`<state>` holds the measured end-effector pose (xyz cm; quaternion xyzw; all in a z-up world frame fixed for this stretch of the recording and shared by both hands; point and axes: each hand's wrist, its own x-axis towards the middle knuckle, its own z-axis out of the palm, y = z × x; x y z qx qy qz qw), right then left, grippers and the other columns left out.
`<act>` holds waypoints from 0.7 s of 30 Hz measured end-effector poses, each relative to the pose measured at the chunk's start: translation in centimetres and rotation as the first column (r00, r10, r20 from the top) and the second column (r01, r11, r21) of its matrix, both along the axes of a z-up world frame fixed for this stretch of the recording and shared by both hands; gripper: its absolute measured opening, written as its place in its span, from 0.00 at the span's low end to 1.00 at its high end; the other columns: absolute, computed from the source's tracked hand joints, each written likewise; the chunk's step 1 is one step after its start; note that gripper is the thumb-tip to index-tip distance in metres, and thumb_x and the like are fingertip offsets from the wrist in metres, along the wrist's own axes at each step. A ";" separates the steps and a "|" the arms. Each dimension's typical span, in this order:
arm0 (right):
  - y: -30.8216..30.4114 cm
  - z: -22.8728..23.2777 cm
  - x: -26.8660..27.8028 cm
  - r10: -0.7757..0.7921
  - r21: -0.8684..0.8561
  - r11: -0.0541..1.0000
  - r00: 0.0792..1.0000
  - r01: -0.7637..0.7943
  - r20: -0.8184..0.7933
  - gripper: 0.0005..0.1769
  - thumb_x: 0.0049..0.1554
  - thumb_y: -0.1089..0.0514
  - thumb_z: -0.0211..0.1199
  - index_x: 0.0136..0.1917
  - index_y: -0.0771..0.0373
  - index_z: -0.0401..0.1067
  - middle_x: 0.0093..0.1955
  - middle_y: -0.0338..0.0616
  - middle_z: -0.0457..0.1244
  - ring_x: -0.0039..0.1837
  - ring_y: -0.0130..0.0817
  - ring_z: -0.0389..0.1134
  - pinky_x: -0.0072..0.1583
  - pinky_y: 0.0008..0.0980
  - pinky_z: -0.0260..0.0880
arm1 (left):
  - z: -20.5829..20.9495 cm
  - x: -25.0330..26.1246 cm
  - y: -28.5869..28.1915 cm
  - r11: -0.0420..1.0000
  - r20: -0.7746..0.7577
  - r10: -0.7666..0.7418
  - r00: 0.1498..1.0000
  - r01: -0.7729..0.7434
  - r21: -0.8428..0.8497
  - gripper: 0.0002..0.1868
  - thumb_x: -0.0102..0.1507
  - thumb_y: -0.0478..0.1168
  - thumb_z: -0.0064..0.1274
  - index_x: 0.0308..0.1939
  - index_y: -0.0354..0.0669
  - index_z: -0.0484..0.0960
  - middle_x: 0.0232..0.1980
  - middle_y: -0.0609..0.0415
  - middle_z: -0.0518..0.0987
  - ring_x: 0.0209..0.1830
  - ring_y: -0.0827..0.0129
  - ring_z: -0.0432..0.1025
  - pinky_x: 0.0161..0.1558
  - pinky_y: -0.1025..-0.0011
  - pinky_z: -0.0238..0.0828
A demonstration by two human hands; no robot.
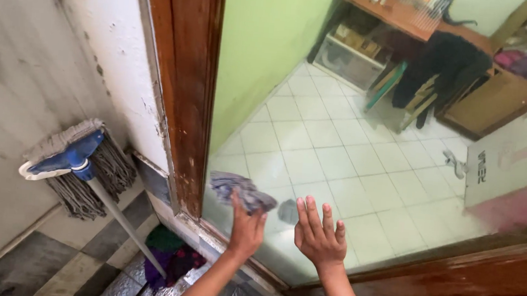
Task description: Cleaning a glass window or door panel with a damp cloth.
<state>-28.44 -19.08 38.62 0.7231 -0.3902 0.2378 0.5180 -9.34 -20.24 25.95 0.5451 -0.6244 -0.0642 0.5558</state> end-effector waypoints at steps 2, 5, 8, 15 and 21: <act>-0.2 -0.4 -0.1 -0.005 0.009 1.000 1.000 0.005 -0.001 0.30 0.62 0.50 0.54 0.77 0.45 0.68 0.81 0.34 0.56 0.85 0.43 0.46 0.83 0.50 0.27 | 0.4 0.0 -0.4 1.000 0.051 -0.002 0.999 0.003 -0.029 0.19 0.69 0.46 0.47 0.58 0.40 0.82 0.74 0.10 0.46 0.77 0.19 0.42 0.74 0.38 0.41; 0.0 -0.7 -0.2 -0.007 0.015 1.000 1.000 0.007 -0.004 0.30 0.63 0.50 0.54 0.78 0.45 0.68 0.82 0.34 0.55 0.85 0.44 0.45 0.83 0.50 0.27 | 1.3 3.1 -2.4 0.993 0.211 0.045 0.976 -0.020 -0.120 0.14 0.65 0.52 0.56 0.46 0.48 0.85 0.73 0.27 0.56 0.78 0.28 0.49 0.75 0.36 0.45; -0.2 -0.7 -0.1 -0.017 0.001 1.000 1.000 0.017 0.003 0.30 0.63 0.50 0.54 0.78 0.45 0.67 0.82 0.34 0.54 0.86 0.44 0.44 0.83 0.51 0.27 | 2.1 7.6 -5.2 0.950 0.310 0.155 0.938 -0.055 -0.308 0.20 0.62 0.59 0.62 0.49 0.55 0.79 0.73 0.39 0.61 0.77 0.38 0.54 0.74 0.37 0.51; -0.1 -0.4 0.1 -0.007 -0.008 1.000 1.000 0.007 0.001 0.31 0.63 0.50 0.56 0.79 0.45 0.67 0.83 0.36 0.54 0.86 0.44 0.44 0.84 0.51 0.28 | 0.3 7.1 -5.1 0.901 0.107 0.308 0.945 -0.254 -0.351 0.43 0.61 0.61 0.63 0.72 0.55 0.58 0.72 0.31 0.57 0.73 0.34 0.55 0.70 0.36 0.55; 0.8 -0.2 -0.1 0.084 0.067 0.994 0.995 -0.088 0.053 0.32 0.60 0.54 0.57 0.78 0.46 0.67 0.81 0.37 0.56 0.86 0.44 0.46 0.84 0.49 0.29 | -12.4 3.9 -3.3 0.921 -0.047 0.381 0.924 -0.374 0.109 0.44 0.66 0.57 0.55 0.72 0.28 0.56 0.71 0.19 0.54 0.71 0.24 0.50 0.70 0.35 0.48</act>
